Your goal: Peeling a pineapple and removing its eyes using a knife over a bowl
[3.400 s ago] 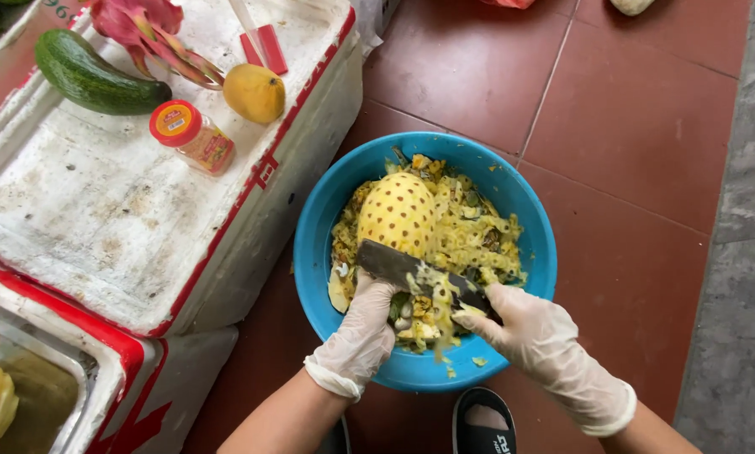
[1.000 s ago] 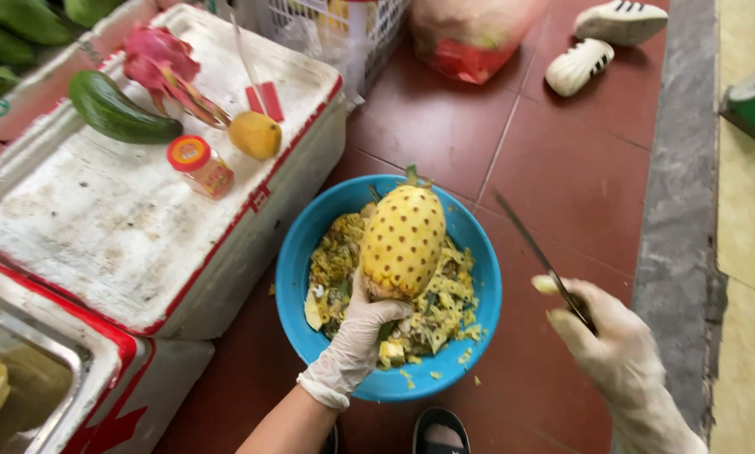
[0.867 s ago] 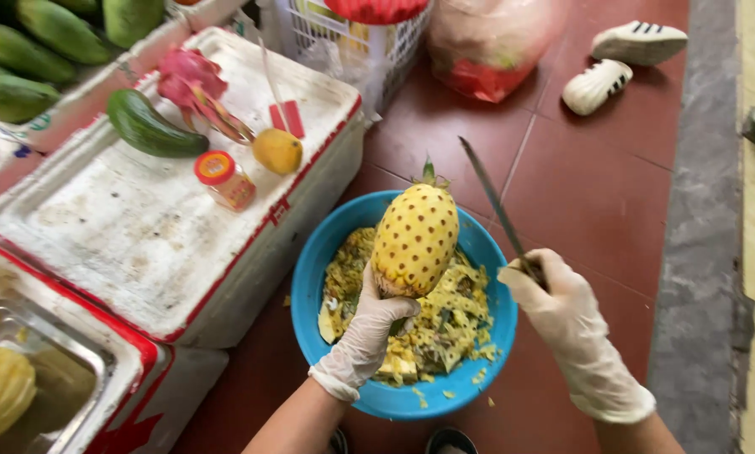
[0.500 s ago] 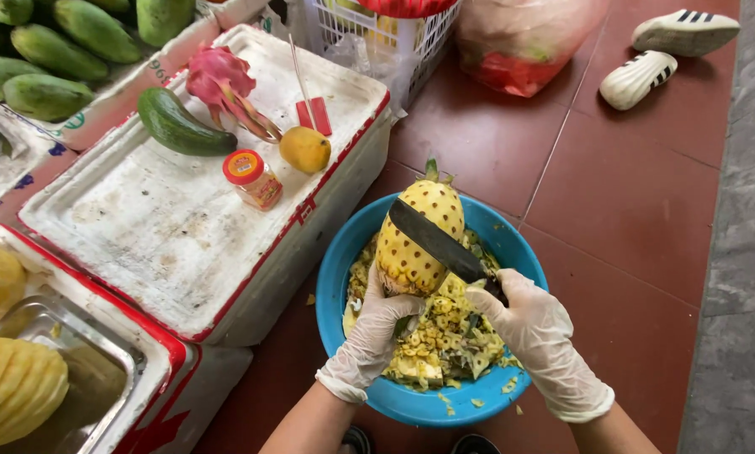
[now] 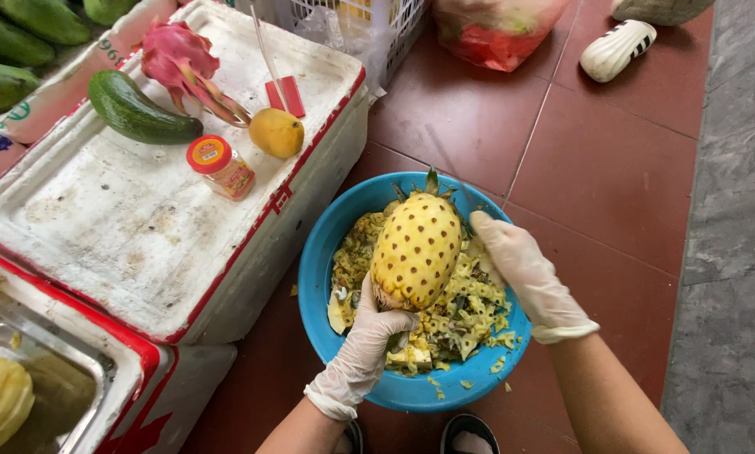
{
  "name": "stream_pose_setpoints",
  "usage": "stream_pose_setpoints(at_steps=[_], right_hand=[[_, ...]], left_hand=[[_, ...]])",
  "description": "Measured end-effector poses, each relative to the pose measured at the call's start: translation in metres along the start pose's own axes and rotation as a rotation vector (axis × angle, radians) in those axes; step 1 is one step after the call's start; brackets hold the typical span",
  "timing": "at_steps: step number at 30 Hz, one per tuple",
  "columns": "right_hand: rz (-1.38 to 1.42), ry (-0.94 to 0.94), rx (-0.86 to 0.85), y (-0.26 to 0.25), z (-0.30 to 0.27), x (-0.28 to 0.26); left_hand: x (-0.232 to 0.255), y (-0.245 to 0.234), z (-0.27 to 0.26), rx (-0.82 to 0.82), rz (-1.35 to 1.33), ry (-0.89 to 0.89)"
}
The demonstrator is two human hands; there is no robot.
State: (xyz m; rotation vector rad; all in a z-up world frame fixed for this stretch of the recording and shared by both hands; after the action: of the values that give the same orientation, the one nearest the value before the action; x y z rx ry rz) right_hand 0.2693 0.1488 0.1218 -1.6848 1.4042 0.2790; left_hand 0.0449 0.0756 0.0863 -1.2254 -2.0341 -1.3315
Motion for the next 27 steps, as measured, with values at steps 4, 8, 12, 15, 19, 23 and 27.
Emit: stream_pose_setpoints(at_steps=[4,8,12,15,19,23,27], right_hand=[[0.230,-0.028,-0.149,-0.022,-0.051,0.002],[0.392,-0.044,-0.233,-0.014,-0.039,0.016],[0.746,0.140,-0.316,0.018,-0.014,0.022],[0.753,0.106,-0.350,0.022,-0.004,0.027],[0.757,0.055,-0.394,0.020,0.007,0.035],[0.765,-0.027,-0.452,0.010,0.013,0.042],[0.776,-0.115,-0.517,0.002,0.017,0.044]], left_hand=[[0.004,-0.002,0.004,-0.002,0.063,-0.051],[0.002,-0.003,0.005,-0.038,0.061,-0.031],[0.012,0.005,0.001,-0.123,0.206,-0.008],[-0.036,-0.010,0.043,-0.247,0.318,0.272],[0.012,0.021,0.024,-0.304,0.248,0.000],[0.031,0.062,-0.004,0.072,-0.805,-0.854],[-0.038,0.022,0.036,0.072,-0.574,-0.751]])
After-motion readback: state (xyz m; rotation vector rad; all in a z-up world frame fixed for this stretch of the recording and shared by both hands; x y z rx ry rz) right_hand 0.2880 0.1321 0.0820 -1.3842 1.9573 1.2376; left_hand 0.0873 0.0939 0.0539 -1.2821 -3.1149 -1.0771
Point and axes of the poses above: each hand's wrist, its own z-axis towards the middle knuckle, its own y-axis out of the palm, x = y × z, the point moved 2 cm from there along z, towards the middle knuckle, and after that the axes turned 10 degrees about y, right-handed, at the moved point
